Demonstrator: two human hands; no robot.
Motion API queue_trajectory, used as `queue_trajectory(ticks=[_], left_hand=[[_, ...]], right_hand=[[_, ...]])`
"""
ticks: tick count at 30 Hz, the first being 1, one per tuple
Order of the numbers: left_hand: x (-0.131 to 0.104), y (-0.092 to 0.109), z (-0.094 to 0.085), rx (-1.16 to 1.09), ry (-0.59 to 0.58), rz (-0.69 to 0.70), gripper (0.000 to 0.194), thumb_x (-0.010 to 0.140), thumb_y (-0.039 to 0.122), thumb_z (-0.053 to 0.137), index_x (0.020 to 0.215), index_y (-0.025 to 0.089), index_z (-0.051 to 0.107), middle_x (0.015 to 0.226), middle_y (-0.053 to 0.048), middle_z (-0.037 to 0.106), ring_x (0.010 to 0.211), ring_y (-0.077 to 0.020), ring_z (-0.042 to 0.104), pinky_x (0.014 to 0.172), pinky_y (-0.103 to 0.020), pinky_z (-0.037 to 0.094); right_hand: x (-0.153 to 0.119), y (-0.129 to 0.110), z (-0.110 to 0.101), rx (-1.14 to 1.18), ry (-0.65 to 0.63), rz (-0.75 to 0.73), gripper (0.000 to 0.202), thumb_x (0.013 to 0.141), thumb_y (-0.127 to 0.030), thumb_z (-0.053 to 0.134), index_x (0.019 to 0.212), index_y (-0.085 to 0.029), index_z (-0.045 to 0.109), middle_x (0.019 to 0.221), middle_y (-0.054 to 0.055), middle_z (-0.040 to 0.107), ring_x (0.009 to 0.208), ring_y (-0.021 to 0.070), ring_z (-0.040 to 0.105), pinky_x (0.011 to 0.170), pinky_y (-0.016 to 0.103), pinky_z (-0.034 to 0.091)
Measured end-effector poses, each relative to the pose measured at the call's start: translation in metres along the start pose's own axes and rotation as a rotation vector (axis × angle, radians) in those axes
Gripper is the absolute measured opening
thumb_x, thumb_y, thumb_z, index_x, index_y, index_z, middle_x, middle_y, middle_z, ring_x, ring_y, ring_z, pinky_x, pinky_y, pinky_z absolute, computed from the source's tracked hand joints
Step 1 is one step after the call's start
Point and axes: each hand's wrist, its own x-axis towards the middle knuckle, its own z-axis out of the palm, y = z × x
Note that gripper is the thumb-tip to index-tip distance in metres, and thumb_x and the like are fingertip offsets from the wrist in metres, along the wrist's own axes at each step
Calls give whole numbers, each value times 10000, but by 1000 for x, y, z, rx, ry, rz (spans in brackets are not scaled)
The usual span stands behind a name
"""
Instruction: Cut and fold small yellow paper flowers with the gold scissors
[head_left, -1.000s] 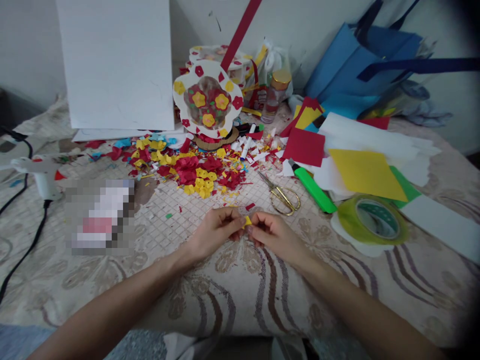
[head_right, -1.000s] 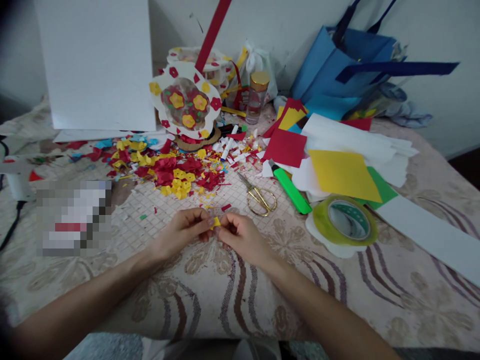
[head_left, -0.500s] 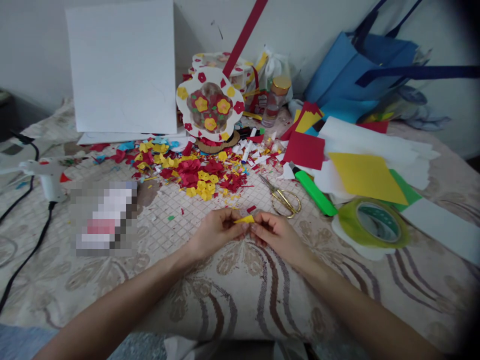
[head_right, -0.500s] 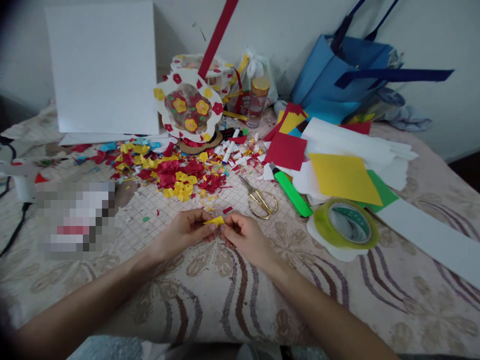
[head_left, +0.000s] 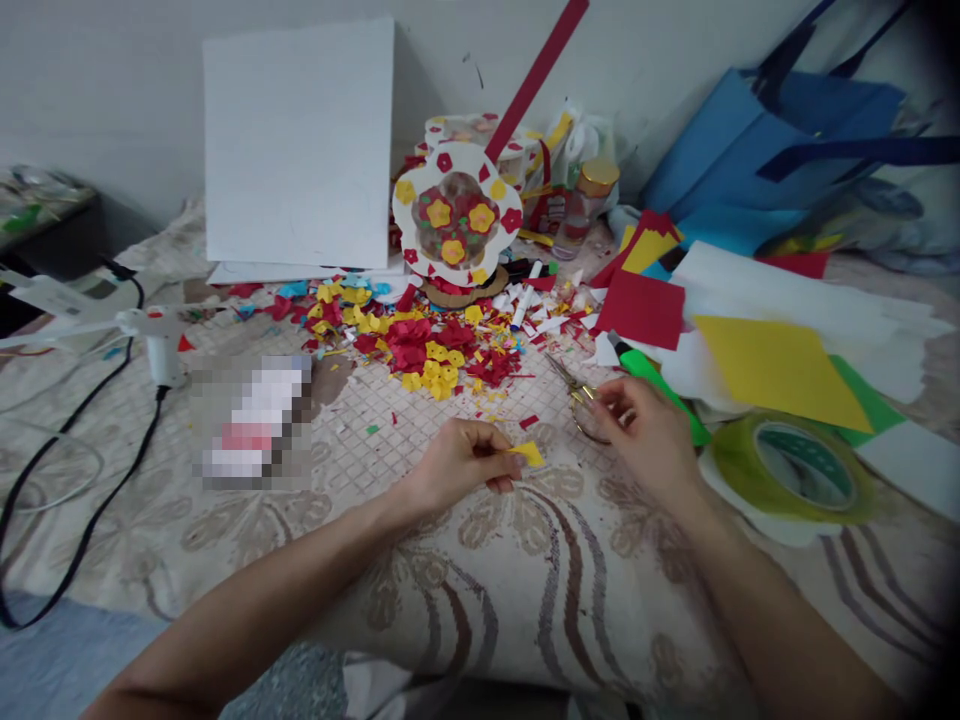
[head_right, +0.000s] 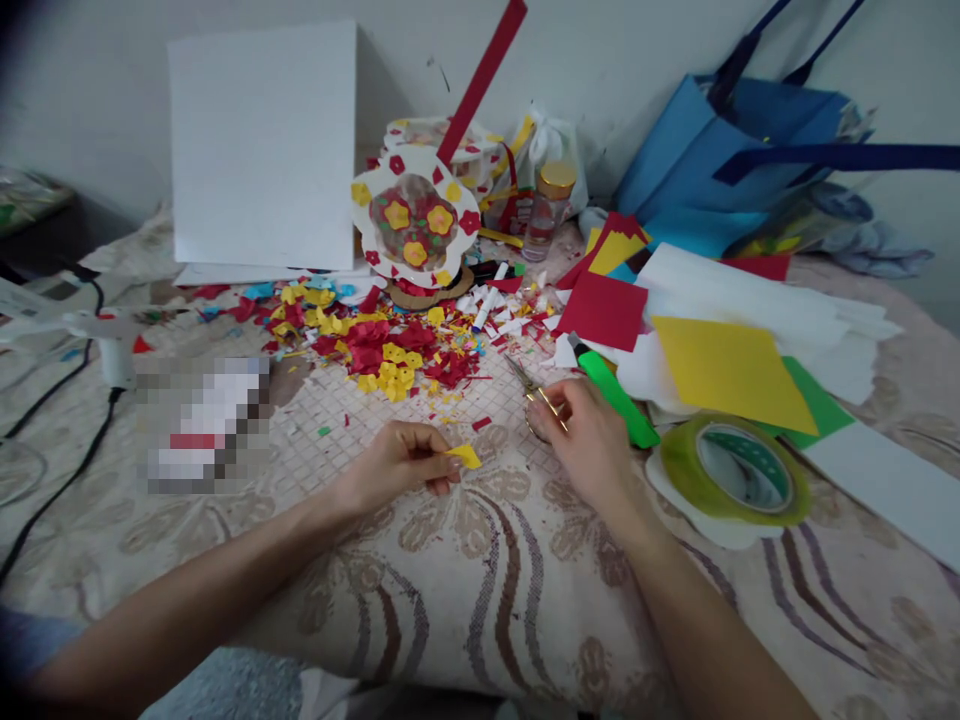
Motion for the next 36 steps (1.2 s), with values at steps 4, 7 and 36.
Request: queue_trajectory(ticks=[4, 7, 36], left_hand=[[0, -2, 2, -67, -25, -51, 206, 688, 310, 711, 642, 117, 655, 553, -8, 639, 474, -80, 581, 489, -178, 470], [0, -2, 2, -84, -19, -47, 226, 672, 333, 727, 629, 123, 657, 549, -6, 642, 469, -77, 581, 479, -170, 466], [4, -2, 0, -229, -21, -26, 252, 713, 346, 699, 751, 118, 598, 693, -20, 667, 572, -85, 611, 577, -210, 488]], right_hand=[[10, 25, 3, -259, 22, -84, 227, 827, -402, 536, 877, -181, 548, 831, 79, 566, 752, 231, 563, 668, 345, 447], [10, 29, 9, -308, 3, -133, 276, 841, -455, 515, 868, -181, 539, 840, 89, 545, 793, 250, 548, 705, 365, 446], [-33, -54, 22, 975, -314, 334, 258, 757, -356, 673, 849, -218, 475, 782, -13, 538, 694, 131, 515, 643, 249, 422]])
